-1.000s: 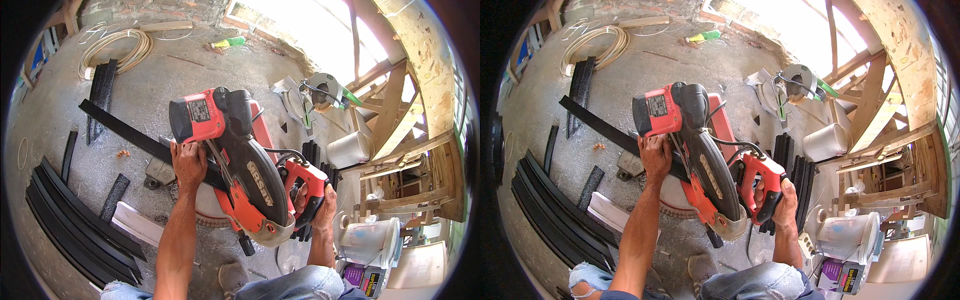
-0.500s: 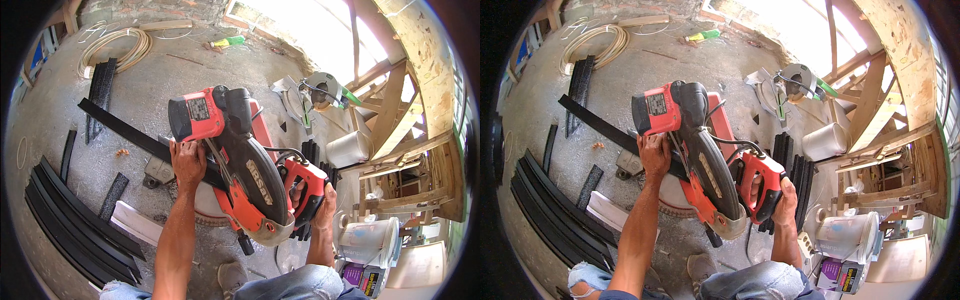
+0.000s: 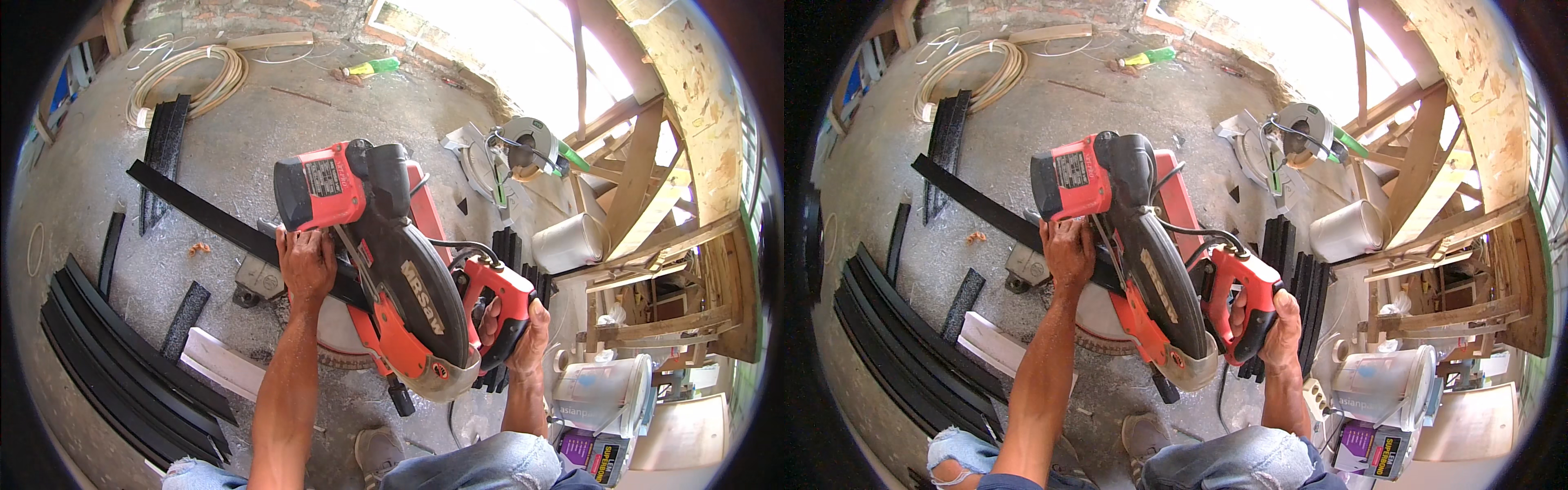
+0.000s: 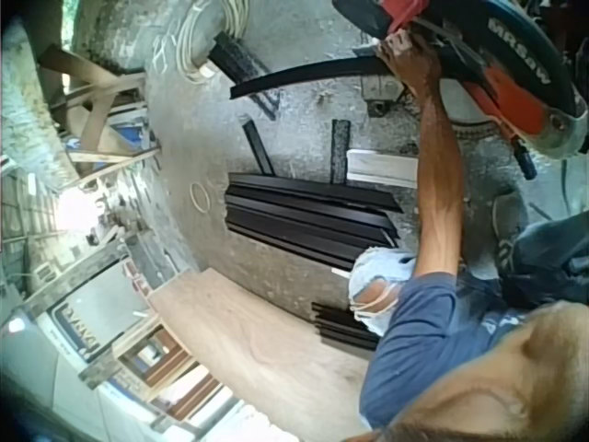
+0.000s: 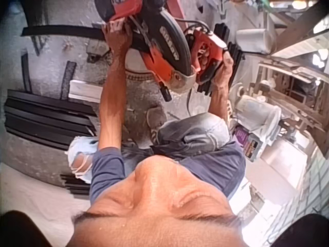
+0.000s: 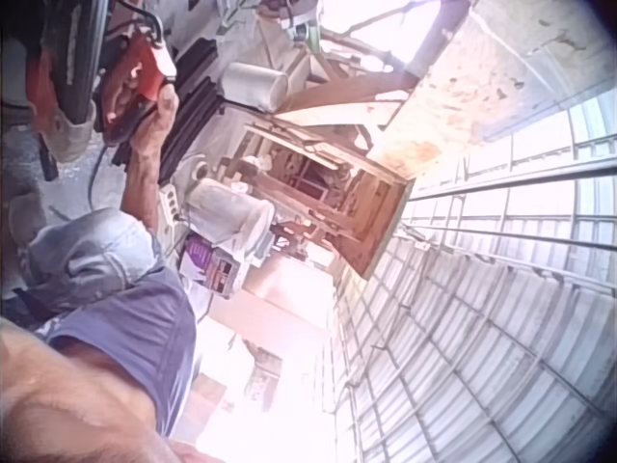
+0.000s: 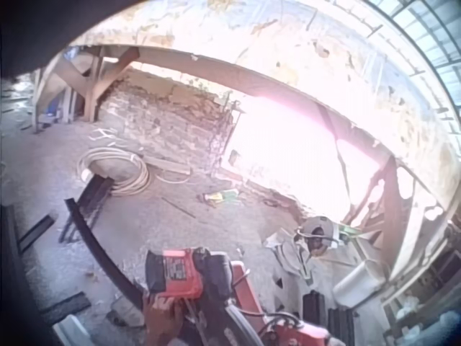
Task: The person positions a long black metal strip on a miter saw and lowers the blade to cut it.
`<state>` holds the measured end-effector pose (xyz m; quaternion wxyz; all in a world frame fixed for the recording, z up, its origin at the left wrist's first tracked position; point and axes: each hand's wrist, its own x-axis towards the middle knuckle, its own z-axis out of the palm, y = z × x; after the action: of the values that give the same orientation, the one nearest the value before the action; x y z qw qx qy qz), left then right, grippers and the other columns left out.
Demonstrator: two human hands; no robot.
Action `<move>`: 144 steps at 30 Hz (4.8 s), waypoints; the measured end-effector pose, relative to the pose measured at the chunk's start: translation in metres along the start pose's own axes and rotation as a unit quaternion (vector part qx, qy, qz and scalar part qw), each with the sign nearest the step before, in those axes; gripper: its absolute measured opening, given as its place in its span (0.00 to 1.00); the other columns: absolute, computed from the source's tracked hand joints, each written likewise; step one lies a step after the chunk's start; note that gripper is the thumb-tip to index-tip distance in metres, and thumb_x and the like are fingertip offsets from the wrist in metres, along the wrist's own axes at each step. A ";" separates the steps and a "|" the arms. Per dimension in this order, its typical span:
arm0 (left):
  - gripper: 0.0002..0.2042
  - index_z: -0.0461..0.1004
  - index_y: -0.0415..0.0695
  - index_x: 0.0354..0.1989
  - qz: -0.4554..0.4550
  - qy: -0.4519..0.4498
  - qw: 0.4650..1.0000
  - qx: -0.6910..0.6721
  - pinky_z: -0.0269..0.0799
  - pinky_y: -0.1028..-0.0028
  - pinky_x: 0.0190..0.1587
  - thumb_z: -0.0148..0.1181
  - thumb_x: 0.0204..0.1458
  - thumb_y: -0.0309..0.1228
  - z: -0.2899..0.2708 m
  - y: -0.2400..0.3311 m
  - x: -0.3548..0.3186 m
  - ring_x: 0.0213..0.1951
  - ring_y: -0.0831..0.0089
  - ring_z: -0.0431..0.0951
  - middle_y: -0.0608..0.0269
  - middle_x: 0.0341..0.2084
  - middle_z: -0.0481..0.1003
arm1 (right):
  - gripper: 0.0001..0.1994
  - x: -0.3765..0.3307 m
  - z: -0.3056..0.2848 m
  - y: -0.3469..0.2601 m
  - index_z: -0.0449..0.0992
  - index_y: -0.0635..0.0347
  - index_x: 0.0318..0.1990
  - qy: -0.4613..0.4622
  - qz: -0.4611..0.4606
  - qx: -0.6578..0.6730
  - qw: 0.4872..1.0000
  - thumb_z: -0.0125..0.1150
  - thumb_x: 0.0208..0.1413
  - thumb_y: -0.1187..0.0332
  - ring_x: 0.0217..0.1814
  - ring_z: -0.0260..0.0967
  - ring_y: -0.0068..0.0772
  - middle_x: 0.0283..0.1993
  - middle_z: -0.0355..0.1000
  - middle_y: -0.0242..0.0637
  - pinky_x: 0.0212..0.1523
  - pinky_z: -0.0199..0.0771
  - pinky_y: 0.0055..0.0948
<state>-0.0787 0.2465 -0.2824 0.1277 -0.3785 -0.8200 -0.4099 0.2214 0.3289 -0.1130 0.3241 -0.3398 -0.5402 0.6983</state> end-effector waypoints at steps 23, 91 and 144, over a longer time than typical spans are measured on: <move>0.12 0.78 0.40 0.35 0.001 -0.008 1.000 0.003 0.54 0.49 0.67 0.52 0.61 0.34 -0.001 -0.001 -0.001 0.45 0.51 0.75 0.51 0.34 0.78 | 0.34 0.002 0.001 0.000 0.78 0.67 0.36 0.004 -0.011 -0.002 1.000 0.56 0.54 0.35 0.19 0.72 0.33 0.23 0.75 0.42 0.20 0.73 0.27; 0.10 0.79 0.39 0.37 0.006 -0.005 1.000 0.002 0.55 0.49 0.66 0.54 0.58 0.32 -0.003 0.002 0.001 0.50 0.49 0.74 0.49 0.38 0.78 | 0.34 0.000 -0.005 0.005 0.78 0.67 0.36 -0.025 0.002 0.022 0.999 0.56 0.54 0.36 0.20 0.70 0.32 0.24 0.73 0.41 0.21 0.71 0.27; 0.11 0.79 0.38 0.37 0.006 -0.007 1.000 0.003 0.54 0.48 0.67 0.54 0.57 0.33 0.000 -0.001 -0.001 0.47 0.49 0.75 0.48 0.34 0.77 | 0.35 0.001 0.000 0.001 0.77 0.67 0.37 -0.016 -0.009 -0.001 1.000 0.56 0.54 0.34 0.19 0.70 0.31 0.24 0.73 0.41 0.19 0.70 0.27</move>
<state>-0.0789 0.2454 -0.2833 0.1250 -0.3859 -0.8199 -0.4040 0.2209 0.3299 -0.1138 0.3212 -0.3243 -0.5487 0.7004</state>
